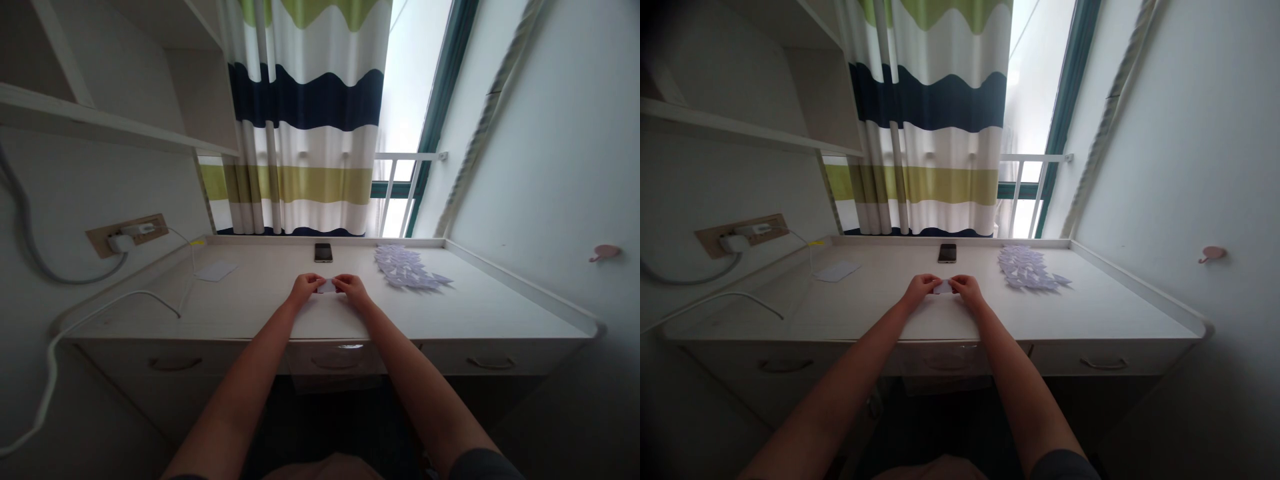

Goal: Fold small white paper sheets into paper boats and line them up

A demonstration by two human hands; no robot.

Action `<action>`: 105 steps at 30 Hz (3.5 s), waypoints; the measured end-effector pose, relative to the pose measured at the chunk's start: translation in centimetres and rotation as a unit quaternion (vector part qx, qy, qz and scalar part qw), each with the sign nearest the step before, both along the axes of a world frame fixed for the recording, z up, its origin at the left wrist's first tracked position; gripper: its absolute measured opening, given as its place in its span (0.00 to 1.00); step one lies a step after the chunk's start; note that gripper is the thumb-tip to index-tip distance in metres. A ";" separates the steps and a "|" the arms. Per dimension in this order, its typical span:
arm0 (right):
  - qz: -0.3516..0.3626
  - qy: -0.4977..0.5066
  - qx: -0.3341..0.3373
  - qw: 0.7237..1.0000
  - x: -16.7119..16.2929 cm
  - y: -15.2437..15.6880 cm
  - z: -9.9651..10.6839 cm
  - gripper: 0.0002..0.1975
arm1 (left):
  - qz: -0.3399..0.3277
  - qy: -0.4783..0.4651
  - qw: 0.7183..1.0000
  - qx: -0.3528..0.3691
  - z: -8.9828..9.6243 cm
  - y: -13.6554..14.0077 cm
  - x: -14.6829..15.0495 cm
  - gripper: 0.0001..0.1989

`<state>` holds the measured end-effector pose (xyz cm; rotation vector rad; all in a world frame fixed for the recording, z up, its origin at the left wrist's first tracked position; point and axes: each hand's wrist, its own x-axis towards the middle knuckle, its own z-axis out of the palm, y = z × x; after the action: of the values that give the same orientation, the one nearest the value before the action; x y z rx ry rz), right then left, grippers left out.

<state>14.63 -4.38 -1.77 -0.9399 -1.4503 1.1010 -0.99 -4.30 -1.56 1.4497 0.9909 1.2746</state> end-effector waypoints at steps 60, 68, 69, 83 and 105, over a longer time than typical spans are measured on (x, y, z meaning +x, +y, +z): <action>-0.019 -0.040 0.004 0.999 -0.3 0.2 -0.1 0.10 | -0.021 0.115 0.992 0.051 0.5 -0.7 0.3 0.12; -0.026 -0.054 0.032 0.998 -0.3 0.0 0.0 0.08 | -0.041 0.100 0.994 0.022 0.4 -0.7 0.4 0.11; -0.030 -0.053 0.032 0.998 -0.3 0.0 0.0 0.08 | -0.046 0.096 0.994 0.013 0.4 -0.6 0.5 0.11; -0.060 -0.037 0.043 0.997 0.0 0.3 -0.1 0.10 | -0.019 0.068 0.997 0.009 0.3 -0.3 0.3 0.12; 0.027 0.039 -0.017 0.999 -0.1 -0.7 0.7 0.13 | 0.059 0.087 0.987 0.121 -0.3 -0.2 0.1 0.12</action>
<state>14.51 -5.11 -1.06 -0.8763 -1.4046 1.1921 -0.92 -4.46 -1.85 1.7357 1.0784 1.4104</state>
